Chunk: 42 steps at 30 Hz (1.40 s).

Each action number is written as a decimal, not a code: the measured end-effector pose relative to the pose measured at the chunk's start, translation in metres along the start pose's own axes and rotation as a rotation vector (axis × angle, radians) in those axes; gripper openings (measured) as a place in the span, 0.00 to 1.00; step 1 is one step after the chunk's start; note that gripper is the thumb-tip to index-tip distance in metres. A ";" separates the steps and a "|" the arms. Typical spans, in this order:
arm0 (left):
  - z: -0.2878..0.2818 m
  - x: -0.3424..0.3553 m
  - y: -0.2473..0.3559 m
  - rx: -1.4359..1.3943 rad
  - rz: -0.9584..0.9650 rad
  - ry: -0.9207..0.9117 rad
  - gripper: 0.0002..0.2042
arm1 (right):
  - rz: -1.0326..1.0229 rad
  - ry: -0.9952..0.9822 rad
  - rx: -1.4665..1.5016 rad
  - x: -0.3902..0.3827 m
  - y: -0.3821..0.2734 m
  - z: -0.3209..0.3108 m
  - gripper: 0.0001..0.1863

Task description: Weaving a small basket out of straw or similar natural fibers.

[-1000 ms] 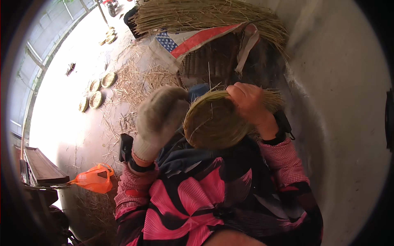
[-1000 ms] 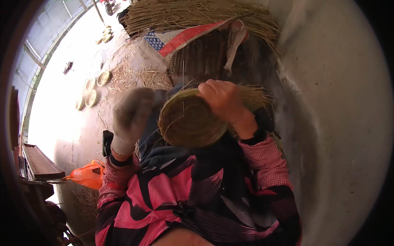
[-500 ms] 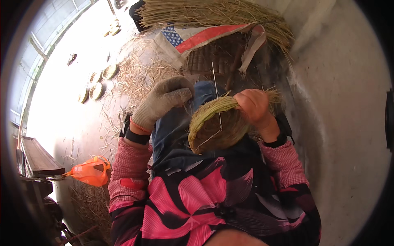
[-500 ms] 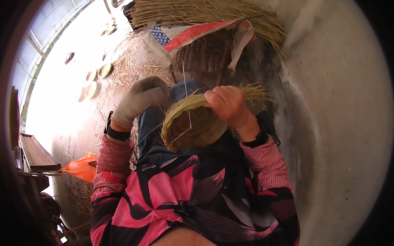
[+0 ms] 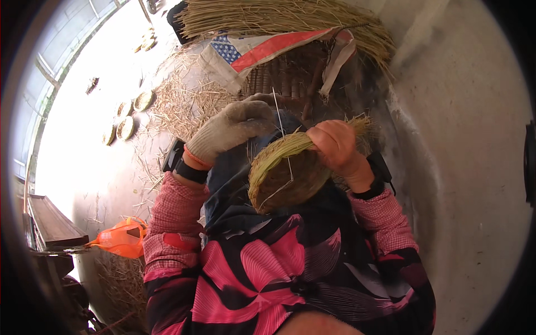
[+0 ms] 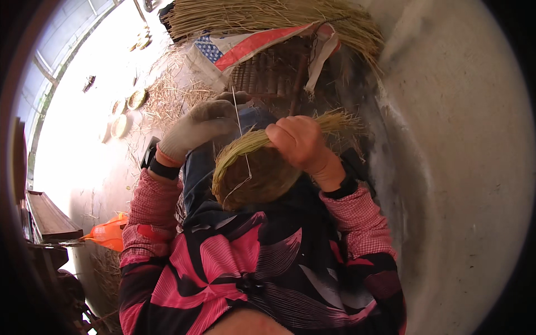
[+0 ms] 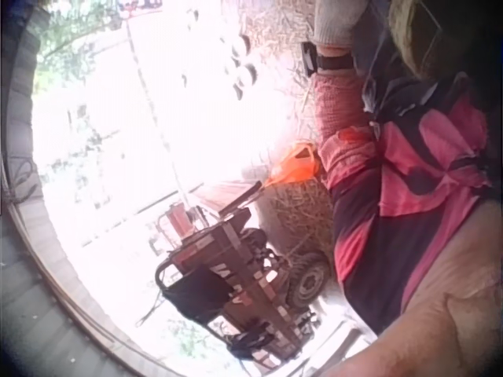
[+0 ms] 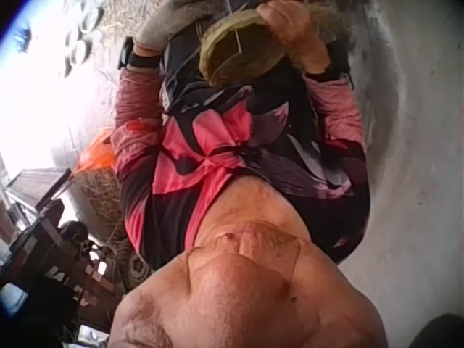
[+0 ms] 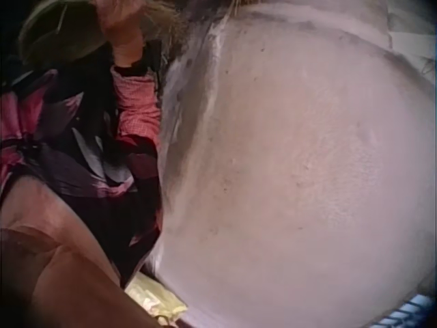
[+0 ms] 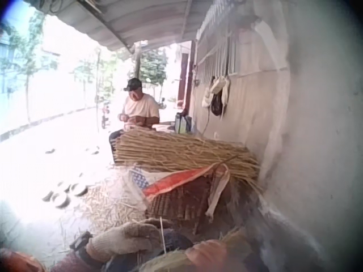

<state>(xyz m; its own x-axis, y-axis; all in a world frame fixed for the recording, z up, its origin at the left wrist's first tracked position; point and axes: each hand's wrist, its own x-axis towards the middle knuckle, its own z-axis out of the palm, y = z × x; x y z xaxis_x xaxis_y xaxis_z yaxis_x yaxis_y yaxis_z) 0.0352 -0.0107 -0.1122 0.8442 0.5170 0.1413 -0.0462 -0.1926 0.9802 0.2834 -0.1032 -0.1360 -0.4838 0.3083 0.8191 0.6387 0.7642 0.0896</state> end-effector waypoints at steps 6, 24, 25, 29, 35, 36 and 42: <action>-0.001 -0.025 0.011 -0.165 -0.276 0.273 0.07 | 0.145 -0.011 -0.019 -0.009 0.004 0.008 0.10; 0.086 -0.045 0.031 0.750 0.033 0.308 0.17 | 0.348 -0.117 -0.190 -0.015 -0.003 0.016 0.09; 0.093 -0.046 0.032 0.751 0.034 0.307 0.17 | 0.386 -0.145 -0.172 -0.015 -0.005 0.015 0.12; 0.111 -0.046 0.027 1.183 -0.064 0.094 0.23 | 0.450 -0.125 -0.118 -0.010 -0.011 0.012 0.20; 0.113 -0.043 0.015 1.468 -0.116 0.019 0.21 | 0.466 -0.126 -0.126 -0.005 -0.018 0.020 0.24; 0.110 -0.040 0.019 1.434 -0.182 -0.028 0.21 | 0.465 -0.126 -0.127 -0.005 -0.017 0.022 0.24; 0.073 -0.061 0.062 1.099 0.246 0.259 0.10 | 0.438 -0.099 -0.141 0.000 -0.013 0.021 0.21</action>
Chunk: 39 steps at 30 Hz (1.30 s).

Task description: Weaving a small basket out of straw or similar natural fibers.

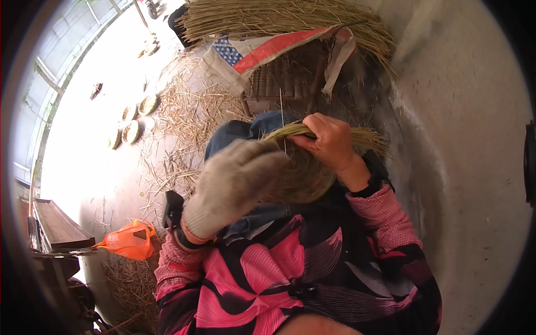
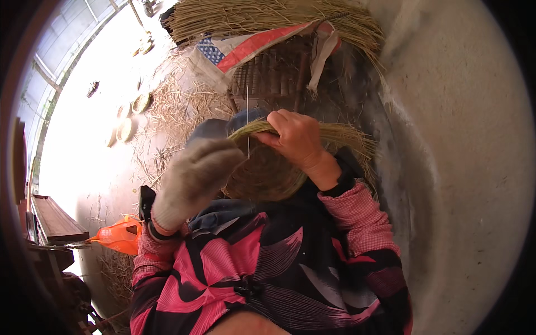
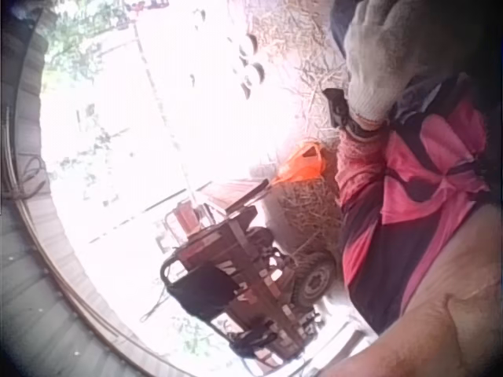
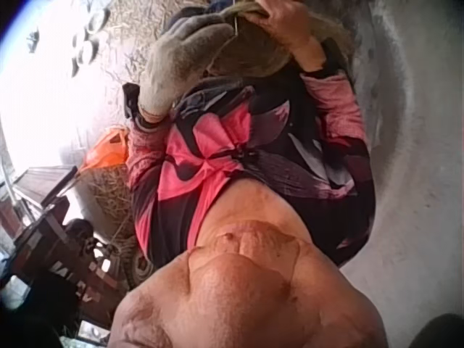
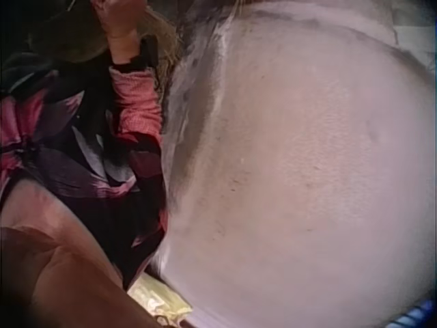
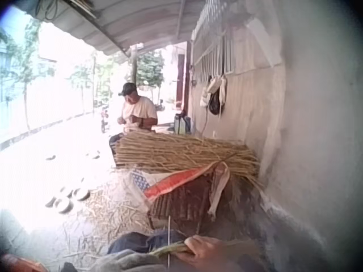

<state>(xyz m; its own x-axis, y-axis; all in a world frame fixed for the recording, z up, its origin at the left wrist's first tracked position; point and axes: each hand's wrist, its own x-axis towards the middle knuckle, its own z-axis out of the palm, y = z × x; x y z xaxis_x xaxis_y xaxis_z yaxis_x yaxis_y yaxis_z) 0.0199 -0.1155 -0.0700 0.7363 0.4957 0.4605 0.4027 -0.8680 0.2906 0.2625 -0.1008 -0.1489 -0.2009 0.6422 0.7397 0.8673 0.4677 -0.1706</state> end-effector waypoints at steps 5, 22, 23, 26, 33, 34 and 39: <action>-0.005 0.019 -0.044 -0.450 -0.457 0.290 0.08 | -0.200 0.054 -0.006 0.010 -0.009 -0.007 0.22; 0.004 0.033 -0.085 -1.466 -0.268 0.069 0.13 | -0.211 -0.055 -0.006 0.014 0.019 -0.010 0.21; -0.003 0.025 -0.073 -0.949 -0.443 -0.072 0.15 | -0.194 -0.068 0.013 0.013 0.018 -0.008 0.21; 0.015 0.005 -0.077 0.022 -0.077 -0.176 0.10 | -0.164 -0.073 0.020 0.011 0.016 -0.008 0.21; -0.034 -0.076 -0.197 0.237 -0.511 0.123 0.06 | -0.052 -0.088 -0.014 0.000 0.026 -0.013 0.21; -0.050 -0.090 -0.205 -0.049 -0.670 0.288 0.07 | -0.060 -0.094 -0.004 0.002 0.024 -0.012 0.20; -0.064 -0.087 -0.218 -0.065 -0.342 0.765 0.08 | -0.102 -0.135 -0.059 0.010 0.009 -0.005 0.20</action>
<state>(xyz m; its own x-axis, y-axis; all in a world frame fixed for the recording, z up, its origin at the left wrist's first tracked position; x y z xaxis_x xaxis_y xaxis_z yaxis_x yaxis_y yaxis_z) -0.1665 0.0326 -0.1201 -0.0023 0.6345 0.7730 0.4871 -0.6744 0.5550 0.2711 -0.0932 -0.1400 -0.3450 0.6706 0.6567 0.8636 0.5009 -0.0578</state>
